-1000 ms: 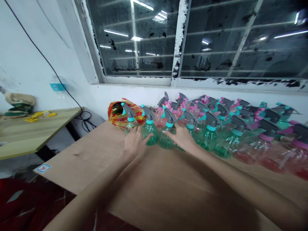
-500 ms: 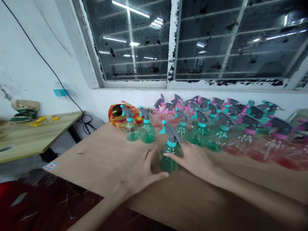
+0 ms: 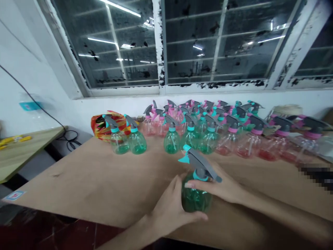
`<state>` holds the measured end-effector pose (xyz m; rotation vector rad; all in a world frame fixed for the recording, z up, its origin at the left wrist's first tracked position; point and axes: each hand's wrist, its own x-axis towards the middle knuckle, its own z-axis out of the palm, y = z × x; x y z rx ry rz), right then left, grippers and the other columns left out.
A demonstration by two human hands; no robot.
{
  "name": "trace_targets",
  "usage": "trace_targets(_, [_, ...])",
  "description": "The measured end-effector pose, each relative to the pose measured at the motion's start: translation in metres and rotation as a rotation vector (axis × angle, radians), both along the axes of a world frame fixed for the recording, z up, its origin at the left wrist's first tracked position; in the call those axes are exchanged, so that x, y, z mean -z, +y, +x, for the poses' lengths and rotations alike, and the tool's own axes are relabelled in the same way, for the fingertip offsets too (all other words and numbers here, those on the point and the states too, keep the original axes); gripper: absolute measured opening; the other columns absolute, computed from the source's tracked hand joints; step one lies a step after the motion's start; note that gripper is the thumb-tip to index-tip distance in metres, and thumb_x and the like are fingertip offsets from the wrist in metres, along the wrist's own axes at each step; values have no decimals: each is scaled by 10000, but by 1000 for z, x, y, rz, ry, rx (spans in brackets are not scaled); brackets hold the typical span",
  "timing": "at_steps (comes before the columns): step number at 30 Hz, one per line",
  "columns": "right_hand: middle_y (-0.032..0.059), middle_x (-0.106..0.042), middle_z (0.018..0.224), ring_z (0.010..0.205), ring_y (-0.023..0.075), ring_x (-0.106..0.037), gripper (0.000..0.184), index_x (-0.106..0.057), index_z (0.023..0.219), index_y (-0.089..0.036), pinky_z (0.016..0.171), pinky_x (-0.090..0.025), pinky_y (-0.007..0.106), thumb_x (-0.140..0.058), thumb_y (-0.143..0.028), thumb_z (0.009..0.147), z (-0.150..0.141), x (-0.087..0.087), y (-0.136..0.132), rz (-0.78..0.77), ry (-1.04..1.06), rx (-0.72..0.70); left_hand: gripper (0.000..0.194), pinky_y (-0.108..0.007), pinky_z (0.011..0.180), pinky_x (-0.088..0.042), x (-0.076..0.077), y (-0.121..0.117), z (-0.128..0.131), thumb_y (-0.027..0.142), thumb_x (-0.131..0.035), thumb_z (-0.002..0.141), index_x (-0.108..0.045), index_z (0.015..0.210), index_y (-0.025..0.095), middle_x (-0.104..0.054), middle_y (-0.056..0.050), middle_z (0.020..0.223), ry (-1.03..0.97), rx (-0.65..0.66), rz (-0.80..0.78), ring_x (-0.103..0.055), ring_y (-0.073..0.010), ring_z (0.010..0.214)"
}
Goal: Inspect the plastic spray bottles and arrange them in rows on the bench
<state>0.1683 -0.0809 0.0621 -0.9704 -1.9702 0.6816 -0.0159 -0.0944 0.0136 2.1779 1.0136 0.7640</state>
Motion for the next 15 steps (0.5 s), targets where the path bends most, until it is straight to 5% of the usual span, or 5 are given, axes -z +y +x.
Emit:
trace_targets(4, [49, -606, 1244, 1192, 238, -526, 437, -560, 1205, -282, 1043, -382, 428, -654, -378, 789, 16, 0, -3, -4, 209, 42, 959, -493, 984, -396, 2, 1, 39, 452, -858, 564, -367, 1341, 180, -506, -150, 1266, -45, 36, -31, -477, -353, 1187])
trace_targets(7, [31, -646, 1187, 1139, 215, -574, 320, -608, 1147, -290, 1016, -421, 397, -604, -352, 834, 30, 1, -3, -72, 287, 31, 1018, -511, 1003, -370, 4, 10, 56, 467, -863, 541, -342, 1366, 178, -484, -161, 1299, -53, 85, -17, -441, -364, 1222])
trace_targets(15, [21, -671, 1129, 1080, 224, -600, 384, -617, 1159, -317, 937, -468, 415, -513, -154, 827, 70, 5, 15, 111, 144, -30, 1012, -543, 1061, -252, -4, 51, 58, 624, -703, 651, -247, 1445, 192, -334, -164, 1466, 315, 333, 115, -304, -382, 1329])
